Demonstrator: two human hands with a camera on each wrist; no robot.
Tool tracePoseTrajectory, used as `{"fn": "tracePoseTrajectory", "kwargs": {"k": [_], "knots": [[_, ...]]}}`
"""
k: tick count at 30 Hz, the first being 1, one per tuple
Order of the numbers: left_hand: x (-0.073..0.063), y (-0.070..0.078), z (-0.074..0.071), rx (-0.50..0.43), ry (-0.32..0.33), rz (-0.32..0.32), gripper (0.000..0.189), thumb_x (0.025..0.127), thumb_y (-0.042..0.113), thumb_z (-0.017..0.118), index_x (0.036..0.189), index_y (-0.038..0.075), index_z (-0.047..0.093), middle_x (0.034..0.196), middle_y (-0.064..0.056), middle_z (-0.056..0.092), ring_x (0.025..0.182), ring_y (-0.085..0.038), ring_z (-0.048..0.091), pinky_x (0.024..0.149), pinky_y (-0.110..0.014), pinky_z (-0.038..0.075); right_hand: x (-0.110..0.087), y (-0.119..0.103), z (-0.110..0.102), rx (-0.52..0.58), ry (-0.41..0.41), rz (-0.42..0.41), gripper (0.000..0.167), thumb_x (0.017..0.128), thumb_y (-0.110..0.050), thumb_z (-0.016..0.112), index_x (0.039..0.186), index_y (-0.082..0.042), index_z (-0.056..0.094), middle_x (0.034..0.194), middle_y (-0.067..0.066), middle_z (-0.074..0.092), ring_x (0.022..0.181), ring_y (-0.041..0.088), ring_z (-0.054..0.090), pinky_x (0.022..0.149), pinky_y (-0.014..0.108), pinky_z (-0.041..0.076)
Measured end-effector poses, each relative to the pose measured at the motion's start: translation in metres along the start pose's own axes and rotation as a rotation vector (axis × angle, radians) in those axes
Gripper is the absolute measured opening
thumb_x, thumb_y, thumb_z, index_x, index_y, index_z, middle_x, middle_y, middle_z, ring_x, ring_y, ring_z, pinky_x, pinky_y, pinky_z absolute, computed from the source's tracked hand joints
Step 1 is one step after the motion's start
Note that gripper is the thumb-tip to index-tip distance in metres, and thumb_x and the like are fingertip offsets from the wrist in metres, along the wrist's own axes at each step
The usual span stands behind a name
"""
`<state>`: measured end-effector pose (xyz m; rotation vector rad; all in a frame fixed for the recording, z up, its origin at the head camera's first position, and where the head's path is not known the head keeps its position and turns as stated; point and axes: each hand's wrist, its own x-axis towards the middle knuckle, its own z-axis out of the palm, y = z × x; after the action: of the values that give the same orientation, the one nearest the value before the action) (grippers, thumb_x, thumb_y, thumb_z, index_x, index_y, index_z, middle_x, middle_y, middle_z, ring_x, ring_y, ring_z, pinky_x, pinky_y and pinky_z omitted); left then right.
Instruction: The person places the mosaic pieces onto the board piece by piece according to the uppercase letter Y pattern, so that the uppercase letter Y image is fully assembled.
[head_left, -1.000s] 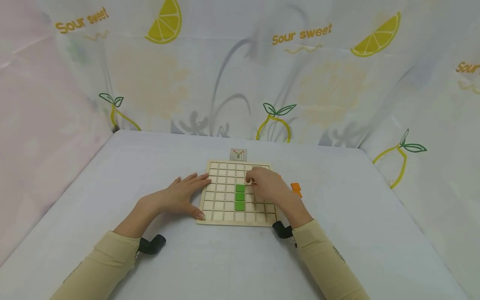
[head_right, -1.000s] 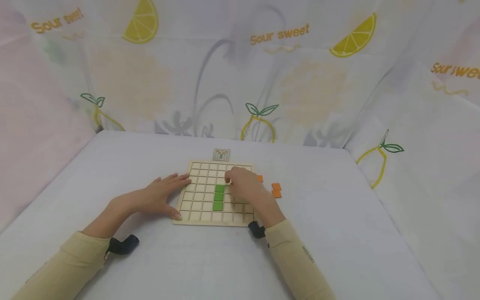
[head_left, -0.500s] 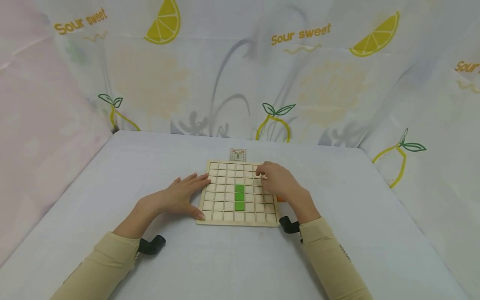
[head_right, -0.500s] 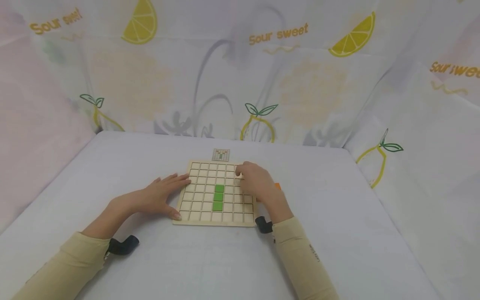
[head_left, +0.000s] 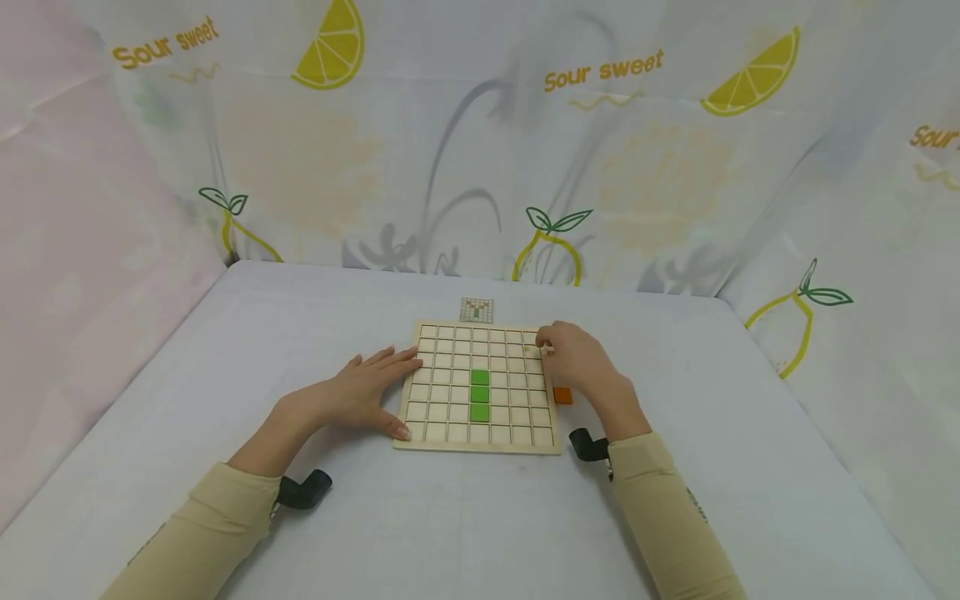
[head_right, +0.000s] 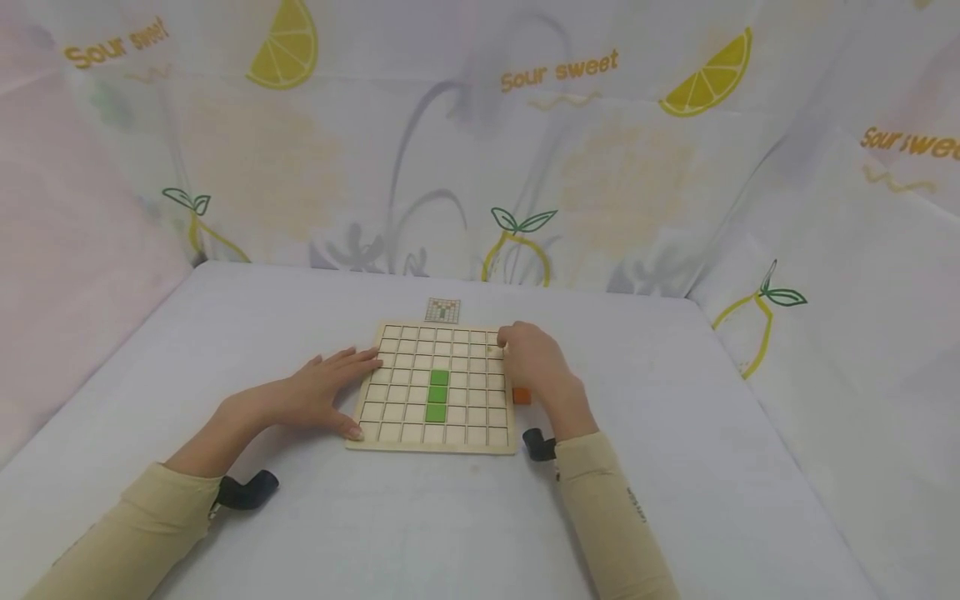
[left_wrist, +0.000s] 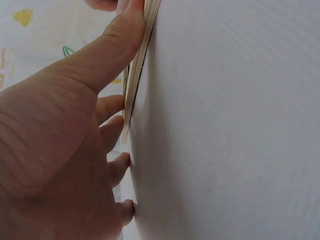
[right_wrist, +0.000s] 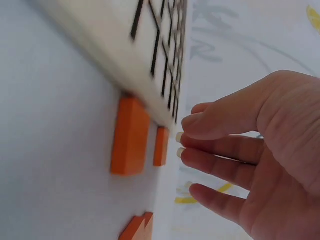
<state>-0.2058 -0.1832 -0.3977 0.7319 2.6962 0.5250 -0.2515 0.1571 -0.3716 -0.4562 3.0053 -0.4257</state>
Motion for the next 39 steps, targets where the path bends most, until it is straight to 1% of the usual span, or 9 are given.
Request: {"fn": "tracePoseTrajectory", "kwargs": {"k": [4,7,12,17,19,23,26,32,39], "knots": [[-0.001,0.0,0.0,-0.017,0.002,-0.004,0.112,0.071,0.06,0.08,0.158,0.013,0.028,0.168,-0.009,0.018,0.154,-0.042,0.01,0.117,-0.073,0.007,0.001,0.007,0.003,-0.012,-0.004,0.007,0.033,0.089,0.003,0.052,0.115,-0.008,0.07,0.108,0.009,0.066,0.098,0.026,0.06,0.087,0.042,0.052],[-0.002,0.001,-0.001,-0.028,0.0,-0.008,0.112,0.07,0.059,0.081,0.158,0.013,0.027,0.168,-0.009,0.018,0.155,-0.041,0.009,0.117,-0.072,0.006,0.002,0.01,0.005,-0.003,-0.013,0.012,0.04,0.084,0.007,0.051,0.115,-0.009,0.07,0.104,0.007,0.064,0.092,0.024,0.056,0.082,0.039,0.051],[-0.003,0.001,-0.001,-0.032,0.001,-0.008,0.112,0.07,0.058,0.081,0.158,0.012,0.028,0.168,-0.008,0.018,0.155,-0.041,0.009,0.117,-0.072,0.006,0.003,0.013,0.005,0.01,-0.037,0.034,0.04,0.083,0.008,0.052,0.115,-0.01,0.068,0.106,0.007,0.062,0.094,0.025,0.056,0.08,0.037,0.051],[-0.003,0.001,-0.001,-0.03,0.004,-0.003,0.112,0.071,0.059,0.081,0.157,0.012,0.028,0.168,-0.009,0.017,0.155,-0.041,0.009,0.117,-0.072,0.007,0.004,0.018,0.005,0.029,-0.07,0.082,0.04,0.084,0.008,0.052,0.116,-0.011,0.066,0.112,0.008,0.06,0.099,0.026,0.056,0.072,0.033,0.053],[-0.003,0.001,0.0,-0.031,0.006,-0.001,0.112,0.071,0.06,0.081,0.157,0.012,0.028,0.168,-0.009,0.017,0.155,-0.041,0.009,0.117,-0.072,0.007,0.005,0.02,0.005,0.034,-0.076,0.092,0.04,0.085,0.008,0.051,0.116,-0.011,0.065,0.112,0.009,0.059,0.099,0.026,0.056,0.072,0.032,0.052],[-0.003,0.002,-0.001,-0.034,0.008,-0.001,0.112,0.07,0.059,0.081,0.157,0.013,0.028,0.168,-0.009,0.017,0.155,-0.041,0.009,0.117,-0.072,0.006,0.005,0.022,0.004,0.033,-0.073,0.076,0.039,0.084,0.008,0.051,0.114,-0.011,0.066,0.111,0.01,0.059,0.099,0.026,0.055,0.08,0.036,0.051],[-0.004,0.002,-0.001,-0.033,0.006,-0.003,0.112,0.071,0.059,0.081,0.158,0.013,0.028,0.168,-0.009,0.017,0.155,-0.041,0.009,0.117,-0.072,0.006,0.006,0.023,0.005,0.031,-0.063,0.064,0.038,0.084,0.006,0.052,0.115,-0.011,0.066,0.111,0.011,0.06,0.098,0.027,0.056,0.084,0.039,0.051],[-0.003,0.003,-0.002,-0.024,0.001,-0.005,0.111,0.071,0.059,0.08,0.158,0.013,0.028,0.168,-0.008,0.017,0.155,-0.04,0.009,0.117,-0.072,0.006,0.008,0.027,0.009,0.024,-0.045,0.046,0.033,0.085,0.002,0.055,0.113,-0.009,0.067,0.11,0.013,0.062,0.098,0.029,0.058,0.085,0.042,0.051],[-0.002,0.001,-0.001,-0.012,0.001,-0.008,0.111,0.071,0.06,0.08,0.158,0.014,0.028,0.168,-0.007,0.017,0.155,-0.039,0.009,0.117,-0.072,0.006,0.006,0.026,0.007,-0.005,-0.057,0.039,0.027,0.085,-0.005,0.06,0.111,-0.012,0.064,0.109,0.011,0.059,0.097,0.027,0.055,0.083,0.039,0.05]]}}
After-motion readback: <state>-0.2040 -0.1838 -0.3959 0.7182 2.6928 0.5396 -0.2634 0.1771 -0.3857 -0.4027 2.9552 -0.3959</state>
